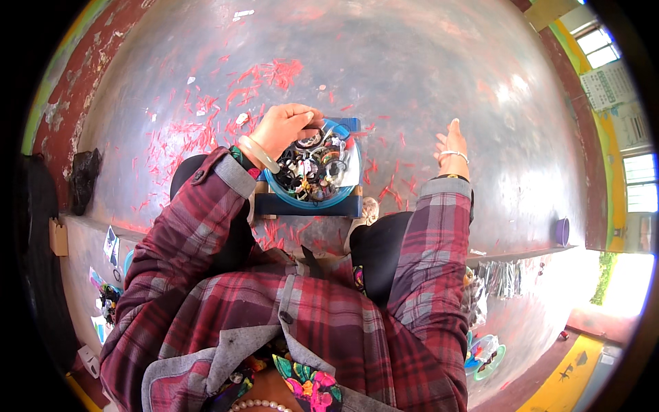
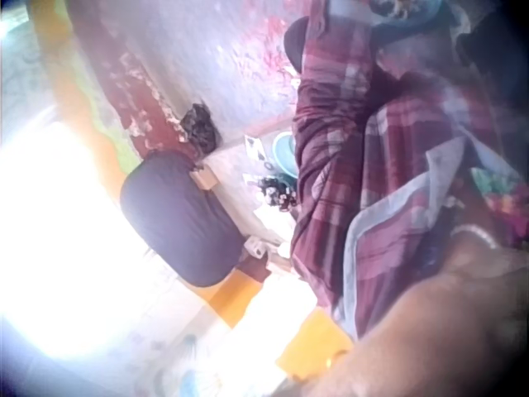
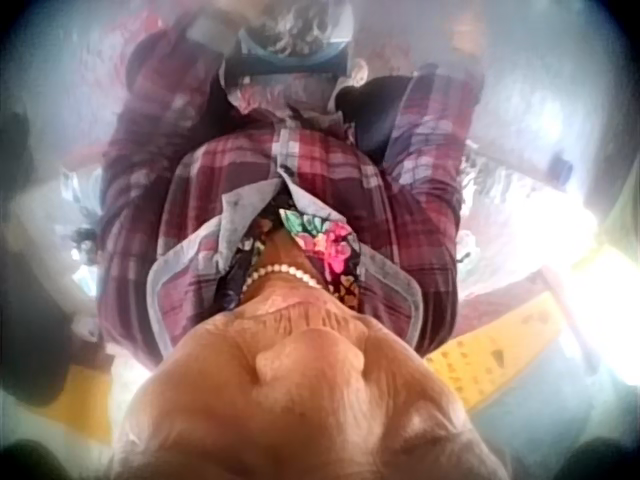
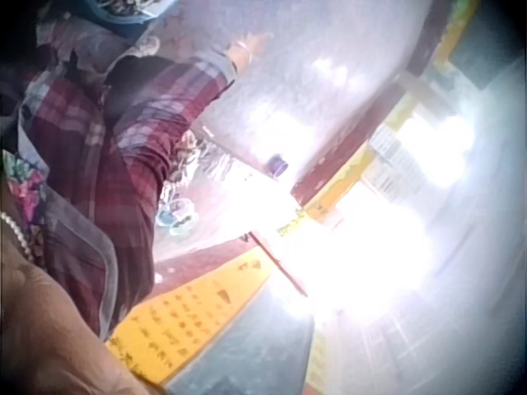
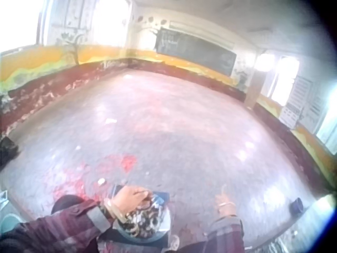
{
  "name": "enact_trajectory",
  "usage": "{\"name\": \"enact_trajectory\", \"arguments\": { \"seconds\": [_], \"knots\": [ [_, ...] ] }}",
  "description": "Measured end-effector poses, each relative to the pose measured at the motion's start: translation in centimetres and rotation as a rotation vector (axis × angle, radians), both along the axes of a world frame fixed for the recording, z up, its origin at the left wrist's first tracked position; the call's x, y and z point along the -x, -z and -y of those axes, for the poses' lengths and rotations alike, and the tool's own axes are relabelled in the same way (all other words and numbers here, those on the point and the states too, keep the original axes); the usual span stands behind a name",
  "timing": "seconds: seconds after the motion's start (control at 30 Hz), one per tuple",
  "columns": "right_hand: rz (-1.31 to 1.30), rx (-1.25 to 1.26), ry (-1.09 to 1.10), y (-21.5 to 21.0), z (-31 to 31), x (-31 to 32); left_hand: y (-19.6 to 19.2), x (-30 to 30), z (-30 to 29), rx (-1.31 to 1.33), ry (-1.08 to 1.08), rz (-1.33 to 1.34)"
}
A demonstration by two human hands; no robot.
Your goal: The person sits on the floor and assembles hair accessories by hand. They pick up small plastic clips and hair ties from a blue bowl, attach the clips to the ties, and place the finished items back into the bowl.
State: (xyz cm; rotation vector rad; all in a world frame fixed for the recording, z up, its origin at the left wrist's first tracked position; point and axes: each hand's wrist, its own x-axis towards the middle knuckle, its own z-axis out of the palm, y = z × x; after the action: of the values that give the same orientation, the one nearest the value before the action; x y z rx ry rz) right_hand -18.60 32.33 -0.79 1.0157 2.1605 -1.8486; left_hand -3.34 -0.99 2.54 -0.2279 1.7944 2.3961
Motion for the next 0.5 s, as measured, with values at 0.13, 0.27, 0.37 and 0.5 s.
{"name": "enact_trajectory", "arguments": {
  "seconds": [0.13, 0.27, 0.37, 0.5],
  "knots": [
    [-0.353, -0.208, -0.068, 0.3, -0.5, 1.3, 0.5, 0.1, 0.0, -0.025, 0.022, 0.002],
    [-0.437, 0.189, -0.451, -3.4, 6.0, -2.9, 0.5, -0.2, 0.2, -0.129, -0.007, 0.033],
    [-0.350, 0.313, -0.732, -4.9, 9.8, -5.2, 0.5, 0.0, 0.1, -0.209, 0.011, 0.036],
    [-0.336, 0.362, -0.892, -5.4, 13.6, -8.1, -0.4, -0.3, 0.1, -0.258, 0.027, 0.018]
  ]
}}
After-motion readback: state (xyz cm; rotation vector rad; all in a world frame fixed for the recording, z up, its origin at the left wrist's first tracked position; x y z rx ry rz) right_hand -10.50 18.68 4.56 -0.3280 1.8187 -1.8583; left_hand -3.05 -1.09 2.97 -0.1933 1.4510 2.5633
